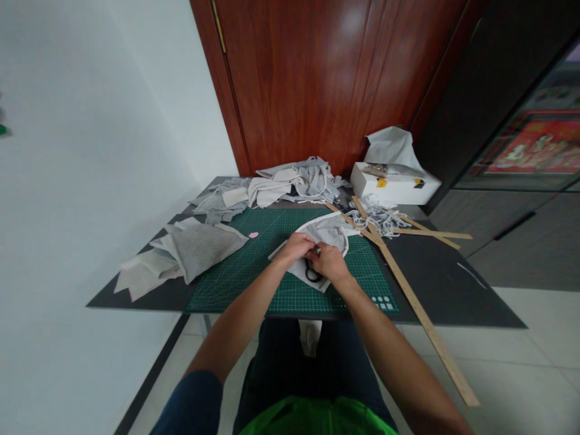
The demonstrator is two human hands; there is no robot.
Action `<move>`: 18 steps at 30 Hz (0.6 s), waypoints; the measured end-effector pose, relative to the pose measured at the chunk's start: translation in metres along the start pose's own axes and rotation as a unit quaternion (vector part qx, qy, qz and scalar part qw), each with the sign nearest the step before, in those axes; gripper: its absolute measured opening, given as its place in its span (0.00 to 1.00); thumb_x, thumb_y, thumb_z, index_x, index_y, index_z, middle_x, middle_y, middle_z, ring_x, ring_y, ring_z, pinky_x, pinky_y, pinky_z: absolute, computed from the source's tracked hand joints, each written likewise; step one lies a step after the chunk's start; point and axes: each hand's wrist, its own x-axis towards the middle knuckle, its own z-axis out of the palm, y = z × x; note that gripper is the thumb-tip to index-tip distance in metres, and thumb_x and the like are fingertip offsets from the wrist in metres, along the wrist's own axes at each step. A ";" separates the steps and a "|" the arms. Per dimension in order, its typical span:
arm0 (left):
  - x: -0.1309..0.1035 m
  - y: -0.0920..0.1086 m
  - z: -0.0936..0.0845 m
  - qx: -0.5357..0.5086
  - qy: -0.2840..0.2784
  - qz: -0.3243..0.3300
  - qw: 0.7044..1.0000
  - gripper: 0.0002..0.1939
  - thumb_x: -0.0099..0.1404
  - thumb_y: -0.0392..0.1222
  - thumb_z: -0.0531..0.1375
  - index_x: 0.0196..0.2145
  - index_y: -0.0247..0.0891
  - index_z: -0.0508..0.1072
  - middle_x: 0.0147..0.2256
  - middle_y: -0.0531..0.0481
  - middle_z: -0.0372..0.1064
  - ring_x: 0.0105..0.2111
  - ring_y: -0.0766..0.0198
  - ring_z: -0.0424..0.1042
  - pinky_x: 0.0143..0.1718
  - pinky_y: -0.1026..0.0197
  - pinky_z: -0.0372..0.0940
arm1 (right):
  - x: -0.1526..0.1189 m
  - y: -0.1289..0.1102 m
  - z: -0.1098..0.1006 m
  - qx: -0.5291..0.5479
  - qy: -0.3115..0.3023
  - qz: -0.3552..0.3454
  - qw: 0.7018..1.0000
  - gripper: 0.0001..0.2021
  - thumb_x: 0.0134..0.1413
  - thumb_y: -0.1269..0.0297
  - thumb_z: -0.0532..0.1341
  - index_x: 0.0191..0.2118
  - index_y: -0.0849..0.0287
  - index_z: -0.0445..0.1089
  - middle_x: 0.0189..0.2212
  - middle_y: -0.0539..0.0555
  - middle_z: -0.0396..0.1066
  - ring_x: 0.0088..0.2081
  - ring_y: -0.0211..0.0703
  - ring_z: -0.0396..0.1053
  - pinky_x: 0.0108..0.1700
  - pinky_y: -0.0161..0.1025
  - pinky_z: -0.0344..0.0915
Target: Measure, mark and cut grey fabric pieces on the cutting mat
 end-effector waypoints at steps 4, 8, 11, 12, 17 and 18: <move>0.019 -0.004 0.018 -0.001 -0.034 -0.014 0.999 0.03 0.59 0.31 0.63 0.29 0.34 0.79 0.25 0.53 0.74 0.25 0.68 0.73 0.29 0.66 0.70 | 0.018 0.024 0.003 0.037 0.016 0.036 0.999 0.12 0.65 0.66 0.62 0.49 0.64 0.79 0.46 0.67 0.82 0.49 0.52 0.80 0.49 0.36 0.69; 0.044 -0.008 0.021 0.107 -0.058 0.050 0.991 0.07 0.61 0.33 0.62 0.32 0.36 0.82 0.27 0.53 0.77 0.29 0.64 0.76 0.36 0.63 0.72 | 0.040 0.054 0.001 0.097 0.049 0.088 0.990 0.10 0.62 0.63 0.63 0.41 0.61 0.81 0.41 0.63 0.83 0.47 0.50 0.81 0.49 0.36 0.71; 0.061 -0.008 0.017 0.191 -0.044 0.123 0.973 0.11 0.62 0.31 0.60 0.36 0.36 0.84 0.34 0.50 0.81 0.38 0.61 0.80 0.46 0.61 0.73 | 0.058 0.079 -0.003 0.197 0.088 0.149 0.965 0.12 0.62 0.60 0.61 0.42 0.61 0.79 0.36 0.59 0.82 0.43 0.49 0.81 0.46 0.37 0.73; 0.065 -0.007 0.016 0.212 -0.041 0.140 0.966 0.13 0.62 0.30 0.60 0.38 0.36 0.84 0.37 0.49 0.82 0.40 0.60 0.80 0.48 0.60 0.73 | 0.064 0.086 -0.003 0.255 0.111 0.168 0.946 0.14 0.63 0.60 0.60 0.46 0.63 0.78 0.38 0.60 0.81 0.41 0.48 0.81 0.44 0.38 0.75; 0.082 -0.008 0.013 0.293 -0.053 0.207 0.932 0.21 0.61 0.25 0.56 0.46 0.35 0.84 0.50 0.44 0.81 0.51 0.59 0.79 0.59 0.58 0.69 | 0.084 0.104 0.006 0.459 0.177 0.153 0.857 0.26 0.61 0.63 0.58 0.64 0.60 0.63 0.54 0.62 0.75 0.41 0.45 0.81 0.39 0.40 0.77; 0.084 -0.009 0.013 0.307 -0.060 0.226 0.922 0.22 0.61 0.25 0.56 0.48 0.36 0.83 0.52 0.43 0.80 0.54 0.58 0.78 0.62 0.57 0.67 | 0.084 0.104 0.009 0.457 0.154 0.137 0.866 0.26 0.61 0.64 0.57 0.64 0.59 0.62 0.55 0.62 0.75 0.42 0.45 0.81 0.40 0.40 0.77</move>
